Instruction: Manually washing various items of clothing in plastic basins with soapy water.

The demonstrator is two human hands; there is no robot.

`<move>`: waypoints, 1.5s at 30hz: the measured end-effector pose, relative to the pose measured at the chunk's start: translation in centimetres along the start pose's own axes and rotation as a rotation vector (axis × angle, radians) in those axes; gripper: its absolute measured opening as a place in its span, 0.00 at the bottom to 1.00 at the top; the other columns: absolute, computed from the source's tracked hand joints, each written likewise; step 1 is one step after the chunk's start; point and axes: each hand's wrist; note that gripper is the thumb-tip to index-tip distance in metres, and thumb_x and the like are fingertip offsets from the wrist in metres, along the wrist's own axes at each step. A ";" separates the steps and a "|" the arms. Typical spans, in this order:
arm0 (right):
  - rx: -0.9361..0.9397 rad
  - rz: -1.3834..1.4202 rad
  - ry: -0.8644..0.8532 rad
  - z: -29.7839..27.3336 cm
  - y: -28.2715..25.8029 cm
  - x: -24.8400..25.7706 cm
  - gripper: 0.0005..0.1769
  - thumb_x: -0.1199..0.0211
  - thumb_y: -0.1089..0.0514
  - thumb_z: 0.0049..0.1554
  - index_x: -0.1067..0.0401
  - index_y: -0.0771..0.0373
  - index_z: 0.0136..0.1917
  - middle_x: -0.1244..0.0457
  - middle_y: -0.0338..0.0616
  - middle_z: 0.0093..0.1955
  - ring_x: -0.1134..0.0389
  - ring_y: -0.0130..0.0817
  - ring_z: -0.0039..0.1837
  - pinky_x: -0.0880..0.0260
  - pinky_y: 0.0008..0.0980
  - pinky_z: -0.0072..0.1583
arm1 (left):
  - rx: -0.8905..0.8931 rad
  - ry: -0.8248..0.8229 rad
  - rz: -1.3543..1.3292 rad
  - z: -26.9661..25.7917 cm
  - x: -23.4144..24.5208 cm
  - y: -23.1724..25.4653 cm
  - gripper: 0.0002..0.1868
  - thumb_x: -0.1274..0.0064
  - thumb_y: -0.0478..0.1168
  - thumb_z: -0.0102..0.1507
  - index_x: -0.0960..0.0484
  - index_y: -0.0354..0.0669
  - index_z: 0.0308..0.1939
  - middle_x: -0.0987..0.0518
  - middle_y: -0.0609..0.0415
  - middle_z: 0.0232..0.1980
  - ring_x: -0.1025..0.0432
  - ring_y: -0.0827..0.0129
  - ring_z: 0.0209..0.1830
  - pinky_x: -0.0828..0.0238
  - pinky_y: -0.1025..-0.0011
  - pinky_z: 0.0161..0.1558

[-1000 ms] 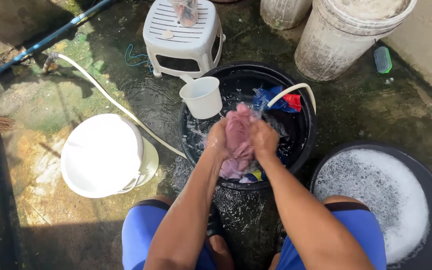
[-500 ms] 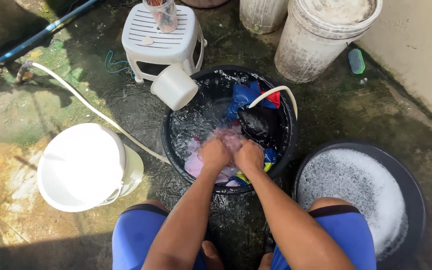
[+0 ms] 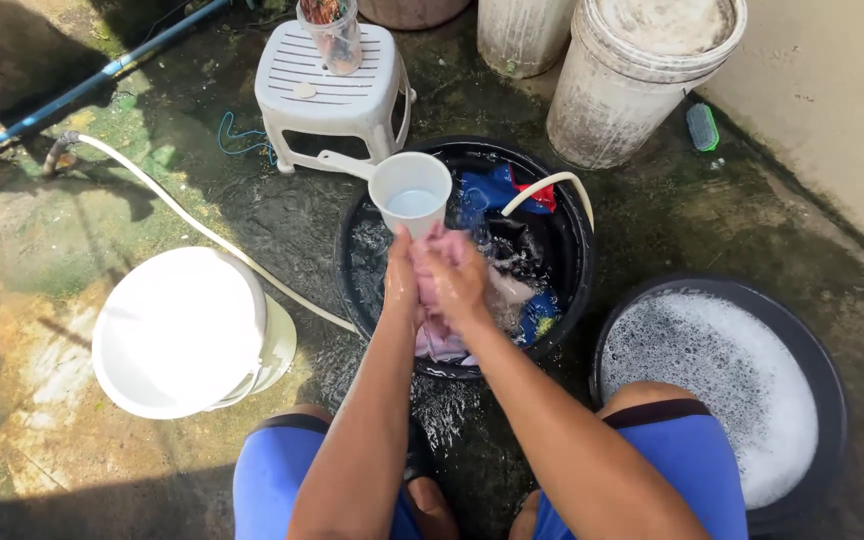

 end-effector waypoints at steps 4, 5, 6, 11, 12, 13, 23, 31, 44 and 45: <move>0.596 -0.691 -0.185 -3.6 -2.2 -2.2 0.12 0.32 0.56 0.60 0.27 0.68 0.46 0.35 0.52 0.41 0.33 0.45 0.40 0.33 0.43 0.44 | 0.270 -0.324 -0.526 1.1 0.3 -2.0 0.31 0.57 0.58 0.68 0.26 0.39 0.66 0.21 0.44 0.58 0.27 0.53 0.56 0.30 0.56 0.59; 1.031 -0.916 -0.239 -3.3 -2.4 -2.0 0.09 0.35 0.56 0.59 0.25 0.66 0.45 0.31 0.52 0.43 0.28 0.45 0.44 0.27 0.41 0.47 | 0.285 -0.348 -0.535 1.6 0.3 -2.5 0.29 0.56 0.56 0.69 0.26 0.38 0.65 0.21 0.44 0.58 0.28 0.51 0.59 0.31 0.54 0.60; 1.026 -0.915 -0.241 -0.5 -1.0 0.1 0.09 0.35 0.56 0.59 0.25 0.66 0.45 0.31 0.52 0.43 0.28 0.45 0.44 0.27 0.41 0.47 | 0.288 -0.344 -0.534 2.3 0.4 -3.3 0.29 0.56 0.56 0.69 0.26 0.38 0.65 0.21 0.44 0.58 0.28 0.51 0.59 0.31 0.54 0.60; 0.603 -1.397 0.162 6.8 1.6 6.8 0.21 0.43 0.46 0.66 0.24 0.67 0.49 0.31 0.57 0.49 0.30 0.55 0.51 0.28 0.50 0.53 | 0.043 -0.198 0.164 6.2 1.1 -7.9 0.27 0.55 0.53 0.70 0.25 0.39 0.65 0.24 0.43 0.62 0.35 0.47 0.66 0.39 0.47 0.65; 0.600 -1.397 0.161 7.0 3.6 8.3 0.21 0.43 0.46 0.66 0.24 0.67 0.49 0.31 0.57 0.49 0.30 0.55 0.51 0.28 0.50 0.53 | 0.045 -0.198 0.166 4.7 1.3 -6.5 0.27 0.55 0.53 0.70 0.25 0.39 0.65 0.24 0.43 0.62 0.35 0.47 0.66 0.39 0.47 0.65; 0.405 -1.466 0.091 7.1 5.5 9.8 0.22 0.49 0.46 0.68 0.27 0.68 0.56 0.33 0.59 0.54 0.31 0.53 0.55 0.29 0.51 0.56 | -0.101 -0.116 0.614 3.0 1.4 -5.2 0.28 0.54 0.55 0.67 0.25 0.42 0.65 0.26 0.42 0.64 0.38 0.47 0.67 0.41 0.46 0.65; -0.423 -1.769 -0.328 10.6 8.1 13.3 0.22 0.50 0.54 0.62 0.28 0.69 0.62 0.37 0.59 0.70 0.34 0.51 0.68 0.34 0.50 0.69 | -0.182 -0.142 1.266 5.5 0.5 -8.7 0.20 0.51 0.46 0.64 0.16 0.44 0.56 0.24 0.39 0.62 0.32 0.47 0.64 0.33 0.53 0.63; -0.299 -0.032 -0.011 6.4 1.4 5.0 0.15 0.44 0.55 0.59 0.25 0.66 0.54 0.29 0.51 0.52 0.25 0.43 0.52 0.22 0.41 0.56 | 0.319 -0.208 -0.488 1.0 -1.0 2.2 0.19 0.54 0.51 0.67 0.20 0.42 0.53 0.17 0.48 0.54 0.23 0.58 0.52 0.26 0.58 0.53; 0.381 -1.264 0.242 10.0 4.4 9.0 0.24 0.33 0.46 0.62 0.30 0.69 0.58 0.34 0.62 0.53 0.29 0.59 0.55 0.29 0.50 0.57 | 0.030 -0.321 0.280 6.4 -0.3 -3.3 0.19 0.56 0.51 0.73 0.17 0.43 0.54 0.17 0.40 0.50 0.23 0.49 0.49 0.26 0.55 0.52; 0.380 -1.265 0.241 8.5 3.7 8.1 0.24 0.33 0.46 0.62 0.30 0.69 0.58 0.34 0.62 0.53 0.29 0.59 0.55 0.29 0.50 0.57 | 0.032 -0.321 0.279 6.4 0.2 -4.0 0.19 0.56 0.51 0.73 0.17 0.43 0.54 0.17 0.40 0.50 0.23 0.49 0.49 0.26 0.55 0.52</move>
Point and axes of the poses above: each hand's wrist, its own z-axis towards the middle knuckle, its own x-axis out of the back of the hand, y = z × x
